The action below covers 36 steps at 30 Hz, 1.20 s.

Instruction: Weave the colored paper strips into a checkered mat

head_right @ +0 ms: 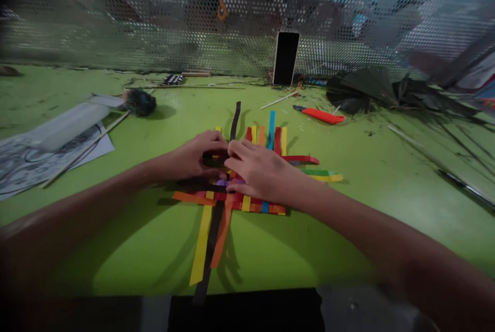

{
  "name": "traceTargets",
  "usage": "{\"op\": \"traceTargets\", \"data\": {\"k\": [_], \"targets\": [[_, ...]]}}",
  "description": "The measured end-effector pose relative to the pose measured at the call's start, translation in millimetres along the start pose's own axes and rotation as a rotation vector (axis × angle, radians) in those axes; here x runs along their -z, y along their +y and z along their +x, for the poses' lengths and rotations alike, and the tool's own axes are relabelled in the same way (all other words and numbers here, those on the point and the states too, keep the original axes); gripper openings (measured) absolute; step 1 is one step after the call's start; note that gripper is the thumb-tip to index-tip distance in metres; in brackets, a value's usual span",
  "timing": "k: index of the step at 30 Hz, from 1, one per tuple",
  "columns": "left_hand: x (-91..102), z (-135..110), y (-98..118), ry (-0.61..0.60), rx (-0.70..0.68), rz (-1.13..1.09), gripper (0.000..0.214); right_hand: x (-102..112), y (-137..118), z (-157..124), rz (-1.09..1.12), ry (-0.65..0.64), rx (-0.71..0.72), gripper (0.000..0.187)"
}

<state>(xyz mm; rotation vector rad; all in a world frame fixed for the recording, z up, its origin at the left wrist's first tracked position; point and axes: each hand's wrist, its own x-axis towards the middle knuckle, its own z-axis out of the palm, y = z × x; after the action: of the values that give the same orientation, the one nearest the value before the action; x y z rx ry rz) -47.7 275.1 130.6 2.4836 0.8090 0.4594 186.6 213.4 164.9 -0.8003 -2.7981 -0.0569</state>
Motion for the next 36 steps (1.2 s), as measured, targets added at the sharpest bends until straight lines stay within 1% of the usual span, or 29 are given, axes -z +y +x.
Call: {"op": "traceTargets", "data": {"k": [3,5,7,9,10,13,15,19,22,25,27,29,31,33,36], "targets": [[-0.8,0,-2,0.004,0.013,0.012,0.051,-8,-4,2,-0.176,-0.026,0.029,0.021],[-0.6,1,-1,-0.001,0.016,0.014,0.055,-14,-5,2,-0.245,-0.021,0.058,0.025],[0.3,1,0,-0.001,0.001,0.015,0.059,-17,-5,0,-0.267,0.029,0.065,0.028],[1.3,1,2,-0.001,-0.016,0.022,0.062,-18,-6,-3,-0.223,0.094,0.05,0.029],[1.8,1,2,-0.002,-0.021,0.027,0.061,-18,-8,-6,-0.166,0.116,0.024,0.028],[2.7,1,3,-0.014,-0.023,0.043,0.054,-12,-14,-12,0.088,0.153,-0.073,0.025],[2.8,1,2,-0.023,-0.017,0.049,0.051,-8,-19,-16,0.207,0.161,-0.123,0.023],[3.8,4,1,-0.038,-0.012,0.089,0.048,-8,-22,-18,0.285,0.214,-0.127,0.018],[6.7,5,3,-0.062,-0.073,0.146,0.043,-12,-21,-16,0.221,0.258,-0.126,0.018],[10.8,5,8,-0.083,-0.126,0.194,0.035,-14,-21,-15,0.13,0.2,-0.172,0.025],[13.0,5,13,-0.1,-0.131,0.233,0.029,-14,-19,-16,0.15,0.133,-0.165,0.037],[14.2,4,17,-0.114,-0.149,0.277,0.031,-14,-15,-16,0.201,0.066,-0.132,0.043],[14.6,4,20,-0.122,-0.19,0.31,0.034,-16,-8,-16,0.244,0.045,-0.104,0.033],[14.7,6,21,-0.119,-0.24,0.314,0.031,-18,0,-15,0.269,0.069,-0.082,0.02],[14.7,8,22,-0.086,-0.284,0.307,0.02,-19,9,-12,0.257,0.098,-0.063,0.018]]}}
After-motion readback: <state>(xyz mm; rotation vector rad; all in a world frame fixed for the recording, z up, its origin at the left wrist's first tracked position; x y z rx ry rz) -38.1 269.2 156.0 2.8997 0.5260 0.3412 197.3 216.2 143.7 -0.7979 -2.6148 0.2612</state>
